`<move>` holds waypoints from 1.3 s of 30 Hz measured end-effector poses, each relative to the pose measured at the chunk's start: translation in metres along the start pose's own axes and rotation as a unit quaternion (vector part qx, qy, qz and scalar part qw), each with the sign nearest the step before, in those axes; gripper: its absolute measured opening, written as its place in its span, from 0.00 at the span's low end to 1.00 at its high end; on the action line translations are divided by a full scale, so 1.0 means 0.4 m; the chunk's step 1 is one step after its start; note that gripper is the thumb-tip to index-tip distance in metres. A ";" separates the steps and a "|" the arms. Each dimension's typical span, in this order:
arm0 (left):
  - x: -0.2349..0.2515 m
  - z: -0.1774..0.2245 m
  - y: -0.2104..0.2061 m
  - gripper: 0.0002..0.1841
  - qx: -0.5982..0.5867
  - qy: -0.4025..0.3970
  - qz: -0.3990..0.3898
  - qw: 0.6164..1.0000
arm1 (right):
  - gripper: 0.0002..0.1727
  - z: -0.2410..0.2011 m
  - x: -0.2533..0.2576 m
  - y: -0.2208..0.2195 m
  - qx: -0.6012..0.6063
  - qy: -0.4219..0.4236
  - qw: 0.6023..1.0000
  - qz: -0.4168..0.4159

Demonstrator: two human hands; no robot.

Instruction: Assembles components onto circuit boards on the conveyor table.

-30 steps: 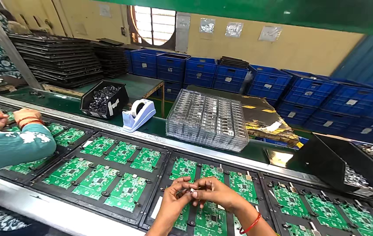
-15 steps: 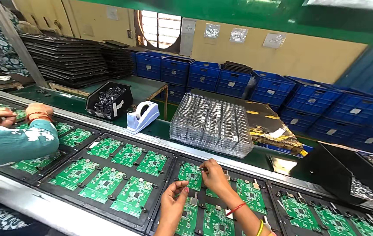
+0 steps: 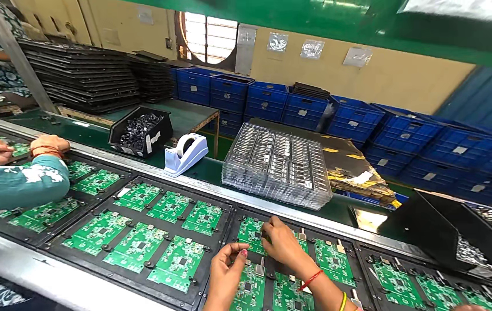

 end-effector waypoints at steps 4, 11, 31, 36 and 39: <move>0.002 -0.005 -0.002 0.08 0.002 -0.002 -0.004 1.000 | 0.18 0.032 0.019 0.031 -0.025 0.006 0.998 0.057; 0.000 -0.005 -0.003 0.09 0.006 0.009 -0.003 1.000 | 0.20 0.069 0.061 0.006 -0.084 -0.014 0.996 0.008; 0.002 -0.011 -0.005 0.09 0.023 0.014 -0.018 0.999 | 0.17 0.114 -0.021 -0.031 -0.087 -0.001 0.986 0.142; -0.003 -0.001 -0.017 0.09 0.026 0.014 -0.034 0.999 | 0.28 0.103 -0.065 -0.003 -0.080 -0.068 0.994 -0.007; -0.012 0.008 -0.014 0.10 0.037 0.018 -0.041 0.998 | 0.21 0.067 -0.139 0.014 -0.017 -0.056 0.998 -0.016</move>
Point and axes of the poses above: each hand's wrist, its own x-axis towards the middle knuckle, its own y-axis out of the back of the hand, z = x × y, the point moved 5 cm from there along x, towards the middle knuckle, and after that the axes turned 3 degrees about -z, right-handed, at the moved point
